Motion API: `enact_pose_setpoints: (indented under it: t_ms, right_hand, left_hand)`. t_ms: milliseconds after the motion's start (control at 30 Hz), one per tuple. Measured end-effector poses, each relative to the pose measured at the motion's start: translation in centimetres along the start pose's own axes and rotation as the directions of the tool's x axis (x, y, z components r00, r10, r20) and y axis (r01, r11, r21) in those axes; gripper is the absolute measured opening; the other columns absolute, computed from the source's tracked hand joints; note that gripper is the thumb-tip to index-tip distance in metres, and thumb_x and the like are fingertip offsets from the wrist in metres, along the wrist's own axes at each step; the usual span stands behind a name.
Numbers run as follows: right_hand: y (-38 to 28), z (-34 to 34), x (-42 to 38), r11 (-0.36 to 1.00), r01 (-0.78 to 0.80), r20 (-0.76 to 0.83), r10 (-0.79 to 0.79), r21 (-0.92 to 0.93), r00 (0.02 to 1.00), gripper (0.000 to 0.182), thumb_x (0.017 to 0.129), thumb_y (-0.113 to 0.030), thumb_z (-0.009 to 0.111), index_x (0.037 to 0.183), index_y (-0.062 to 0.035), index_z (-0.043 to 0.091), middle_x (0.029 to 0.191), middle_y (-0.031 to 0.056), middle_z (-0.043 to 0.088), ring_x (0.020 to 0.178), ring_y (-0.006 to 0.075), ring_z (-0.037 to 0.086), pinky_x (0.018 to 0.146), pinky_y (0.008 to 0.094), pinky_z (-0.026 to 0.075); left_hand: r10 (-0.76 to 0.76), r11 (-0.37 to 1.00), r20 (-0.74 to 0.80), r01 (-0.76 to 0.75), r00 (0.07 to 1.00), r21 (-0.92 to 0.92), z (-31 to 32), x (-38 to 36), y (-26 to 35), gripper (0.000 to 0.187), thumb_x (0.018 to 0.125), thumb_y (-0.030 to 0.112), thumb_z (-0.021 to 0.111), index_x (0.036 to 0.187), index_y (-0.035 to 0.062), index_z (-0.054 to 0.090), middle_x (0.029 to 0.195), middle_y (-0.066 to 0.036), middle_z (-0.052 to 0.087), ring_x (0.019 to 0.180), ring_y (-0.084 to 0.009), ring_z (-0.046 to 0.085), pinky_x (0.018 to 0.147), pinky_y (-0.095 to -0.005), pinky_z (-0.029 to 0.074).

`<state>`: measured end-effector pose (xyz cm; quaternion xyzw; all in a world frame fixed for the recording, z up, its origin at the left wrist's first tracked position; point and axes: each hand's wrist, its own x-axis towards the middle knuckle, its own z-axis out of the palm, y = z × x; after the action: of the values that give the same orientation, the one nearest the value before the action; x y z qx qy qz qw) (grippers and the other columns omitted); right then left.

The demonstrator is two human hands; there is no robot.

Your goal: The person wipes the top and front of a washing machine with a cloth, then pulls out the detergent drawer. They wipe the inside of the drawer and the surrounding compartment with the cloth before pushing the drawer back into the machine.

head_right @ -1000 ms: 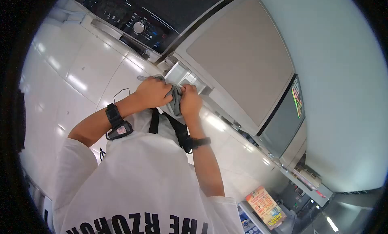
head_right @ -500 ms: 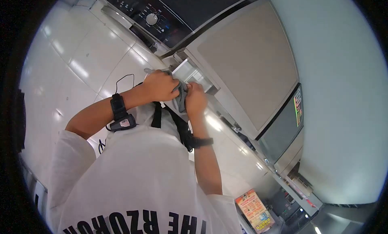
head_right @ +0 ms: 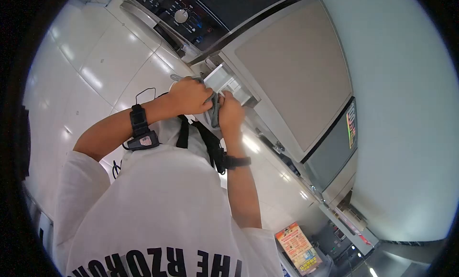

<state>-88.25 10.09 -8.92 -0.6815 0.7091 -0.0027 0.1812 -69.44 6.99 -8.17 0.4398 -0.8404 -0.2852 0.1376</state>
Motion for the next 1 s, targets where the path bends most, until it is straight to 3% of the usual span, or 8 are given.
enact_pose_setpoints:
  t_ms: [333,800,1000]
  right_hand:
    - [0.2,0.1,-0.2,0.998,0.052,-0.071,-0.050,0.036,0.996,0.024,0.098,-0.029,0.057,0.110,-0.0112,0.068,0.088,0.0199,0.071,0.084,0.0407,0.068,0.071,0.0496,0.052]
    - [-0.2,0.0,-0.8,0.999,-0.004,-0.068,0.007,0.043,0.998,0.025,0.096,-0.027,0.058,0.115,-0.0150,0.068,0.088,0.0187,0.071,0.085,0.0405,0.069,0.073,0.0506,0.053]
    - [-0.2,0.0,-0.8,0.999,-0.017,-0.078,0.021,0.049,0.997,0.022,0.093,-0.027,0.060,0.111,-0.0148,0.066,0.083,0.0190,0.071,0.080,0.0399,0.070,0.071,0.0512,0.054]
  left_hand:
    - [-0.048,0.999,0.064,0.047,0.997,0.013,0.5,-0.1,0.3,0.032,0.081,0.034,0.056,0.079,0.0055,0.069,0.068,-0.018,0.068,0.066,-0.0365,0.069,0.070,-0.0463,0.055]
    - [-0.062,0.998,0.111,0.064,0.992,-0.016,-0.3,-0.2,0.7,0.033,0.082,0.035,0.056,0.081,0.0050,0.070,0.072,-0.019,0.069,0.070,-0.0379,0.070,0.072,-0.0483,0.056]
    - [-0.011,0.999,0.166,0.004,0.986,0.041,-0.6,0.1,0.8,0.033,0.082,0.035,0.056,0.081,0.0054,0.070,0.073,-0.019,0.069,0.072,-0.0399,0.068,0.075,-0.0490,0.055]
